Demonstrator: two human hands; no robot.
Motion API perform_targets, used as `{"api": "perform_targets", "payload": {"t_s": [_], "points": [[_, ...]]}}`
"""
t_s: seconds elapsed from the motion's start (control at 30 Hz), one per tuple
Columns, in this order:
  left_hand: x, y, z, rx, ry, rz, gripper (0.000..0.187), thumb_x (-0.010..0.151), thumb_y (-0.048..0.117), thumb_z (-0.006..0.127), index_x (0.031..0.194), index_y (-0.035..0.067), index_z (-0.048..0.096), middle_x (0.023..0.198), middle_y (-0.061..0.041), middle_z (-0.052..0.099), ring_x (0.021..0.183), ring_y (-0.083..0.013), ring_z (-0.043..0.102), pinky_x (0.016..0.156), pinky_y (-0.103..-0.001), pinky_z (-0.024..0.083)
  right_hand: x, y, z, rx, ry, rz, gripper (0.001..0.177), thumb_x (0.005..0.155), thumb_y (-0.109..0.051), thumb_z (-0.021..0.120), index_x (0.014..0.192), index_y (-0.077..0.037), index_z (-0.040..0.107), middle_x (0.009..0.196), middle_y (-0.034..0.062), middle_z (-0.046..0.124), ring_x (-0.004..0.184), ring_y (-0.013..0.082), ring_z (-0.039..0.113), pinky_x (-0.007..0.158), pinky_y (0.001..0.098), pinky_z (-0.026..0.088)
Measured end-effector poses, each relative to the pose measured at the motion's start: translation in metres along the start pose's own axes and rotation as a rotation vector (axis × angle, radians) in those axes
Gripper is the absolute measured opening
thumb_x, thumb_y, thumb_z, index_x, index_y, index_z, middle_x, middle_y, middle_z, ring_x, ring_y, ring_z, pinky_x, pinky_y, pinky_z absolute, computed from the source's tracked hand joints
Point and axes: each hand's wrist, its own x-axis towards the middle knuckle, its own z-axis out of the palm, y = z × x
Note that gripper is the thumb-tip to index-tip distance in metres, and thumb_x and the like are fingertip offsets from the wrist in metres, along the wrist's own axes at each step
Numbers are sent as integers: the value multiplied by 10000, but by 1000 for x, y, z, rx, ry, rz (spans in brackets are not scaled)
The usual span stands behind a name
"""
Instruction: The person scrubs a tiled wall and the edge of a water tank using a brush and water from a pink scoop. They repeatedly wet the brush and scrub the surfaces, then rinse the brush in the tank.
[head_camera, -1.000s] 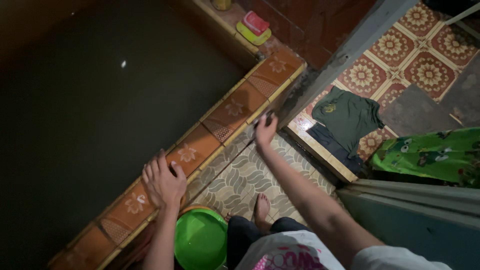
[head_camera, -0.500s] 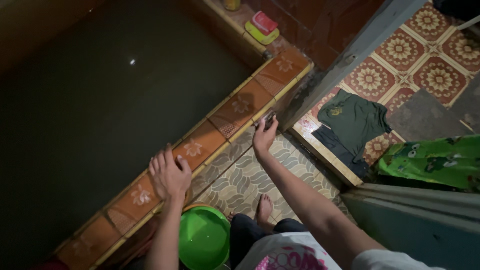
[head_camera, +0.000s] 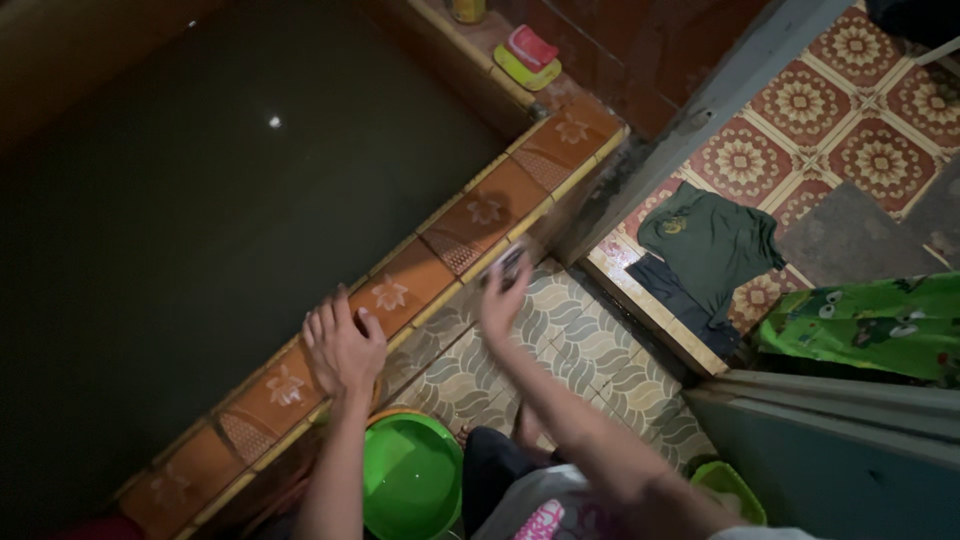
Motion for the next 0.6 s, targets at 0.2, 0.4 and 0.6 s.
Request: {"api": "perform_targets", "payload": {"t_s": [0.2, 0.4, 0.6], "points": [[2, 3, -5, -7, -31, -9, 468, 975, 245, 532, 1379, 18, 601, 1315, -210, 639, 1229, -374, 581, 1178, -509, 373, 98, 33, -12, -175, 130, 10, 554, 1006, -250, 656, 1486, -40, 476, 1336, 195, 652, 1183, 322, 661, 1037, 418, 503], [2, 4, -7, -25, 1, 1, 450, 976, 235, 530, 1360, 12, 600, 1317, -204, 641, 1232, -391, 578, 1167, -516, 370, -10, -18, -10, -91, -156, 424, 713, 965, -255, 638, 1569, -76, 304, 1055, 193, 688, 874, 293, 698, 756, 416, 589], [1, 4, -6, -55, -3, -9, 454, 971, 228, 540, 1360, 2, 597, 1296, -219, 639, 1221, -404, 572, 1150, -524, 371, -38, -73, -9, -131, -189, 398, 695, 1020, -256, 617, 1602, -106, 268, 1078, 218, 716, 915, 258, 702, 765, 357, 589]]}}
